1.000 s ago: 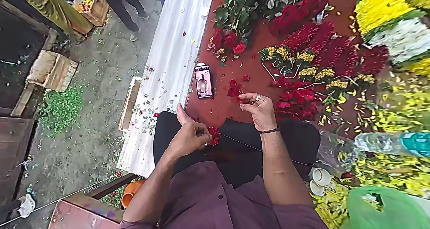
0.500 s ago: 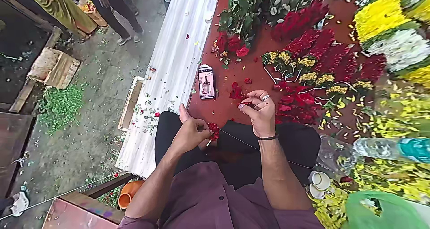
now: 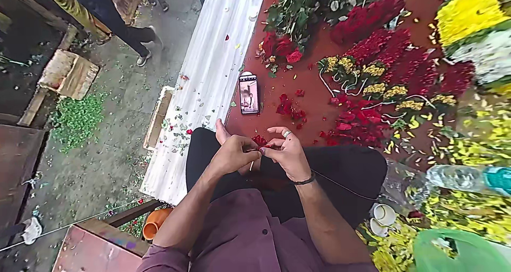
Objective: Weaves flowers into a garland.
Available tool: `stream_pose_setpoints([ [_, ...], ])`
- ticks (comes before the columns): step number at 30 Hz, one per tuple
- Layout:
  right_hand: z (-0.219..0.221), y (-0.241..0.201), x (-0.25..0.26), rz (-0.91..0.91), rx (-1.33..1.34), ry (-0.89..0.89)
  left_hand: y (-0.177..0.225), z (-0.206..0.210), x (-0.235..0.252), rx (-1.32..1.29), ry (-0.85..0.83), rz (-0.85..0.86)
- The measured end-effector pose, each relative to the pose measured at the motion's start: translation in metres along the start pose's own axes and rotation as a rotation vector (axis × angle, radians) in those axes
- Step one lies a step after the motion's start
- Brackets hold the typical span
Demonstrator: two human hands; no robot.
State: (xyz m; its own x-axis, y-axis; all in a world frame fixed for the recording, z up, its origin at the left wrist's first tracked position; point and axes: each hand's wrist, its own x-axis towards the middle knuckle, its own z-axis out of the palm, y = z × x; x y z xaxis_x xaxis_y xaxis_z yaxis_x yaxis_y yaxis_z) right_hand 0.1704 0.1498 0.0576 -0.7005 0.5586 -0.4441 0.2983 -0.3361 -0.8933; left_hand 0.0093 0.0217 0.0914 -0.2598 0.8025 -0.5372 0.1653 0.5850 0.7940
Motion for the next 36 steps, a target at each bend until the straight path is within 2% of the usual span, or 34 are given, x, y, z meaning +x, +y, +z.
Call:
stream_pose_setpoints([
  [5, -0.006, 0.008, 0.003, 0.053, -0.086, -0.067, -0.009, 0.001, 0.001, -0.047, -0.006, 0.078],
  [8, -0.017, 0.008, 0.004, 0.076, -0.136, -0.161, -0.010, 0.003, 0.002, -0.063, -0.004, 0.030],
  [12, -0.031, 0.006, 0.009, -0.027, -0.246, -0.170, -0.009, 0.000, 0.003, -0.027, 0.048, -0.020],
  [14, -0.035, 0.006, 0.010, -0.023, -0.308, -0.253, -0.008, -0.002, 0.002, -0.023, 0.076, -0.037],
  [16, -0.036, 0.009, 0.010, -0.008, -0.265, -0.303, -0.005, -0.005, 0.002, 0.002, 0.097, -0.067],
  [20, -0.044, 0.006, 0.009, -0.088, -0.227, -0.226, -0.006, -0.009, 0.002, 0.049, 0.161, -0.106],
  [24, -0.047, -0.006, 0.004, -0.120, -0.242, -0.358, -0.003, -0.010, 0.002, 0.118, 0.232, -0.148],
  [26, -0.046, -0.009, 0.000, -0.182, -0.188, -0.426, 0.008, -0.009, 0.001, 0.245, 0.236, -0.181],
  [29, -0.045, -0.018, -0.004, -0.313, -0.030, -0.429, 0.030, -0.005, -0.003, 0.509, 0.105, -0.170],
  [31, -0.047, -0.020, -0.001, -0.373, 0.046, -0.379, 0.048, -0.006, -0.006, 0.591, -0.118, -0.058],
  [33, -0.047, -0.014, 0.003, -0.383, 0.073, -0.351, 0.061, -0.009, -0.008, 0.423, -0.366, 0.140],
  [34, -0.046, -0.010, 0.005, -0.363, 0.087, -0.353, 0.065, -0.009, -0.008, 0.265, -0.429, 0.236],
  [36, -0.045, -0.005, 0.004, -0.255, 0.145, -0.363, 0.074, -0.004, -0.006, -0.039, -0.379, 0.333],
])
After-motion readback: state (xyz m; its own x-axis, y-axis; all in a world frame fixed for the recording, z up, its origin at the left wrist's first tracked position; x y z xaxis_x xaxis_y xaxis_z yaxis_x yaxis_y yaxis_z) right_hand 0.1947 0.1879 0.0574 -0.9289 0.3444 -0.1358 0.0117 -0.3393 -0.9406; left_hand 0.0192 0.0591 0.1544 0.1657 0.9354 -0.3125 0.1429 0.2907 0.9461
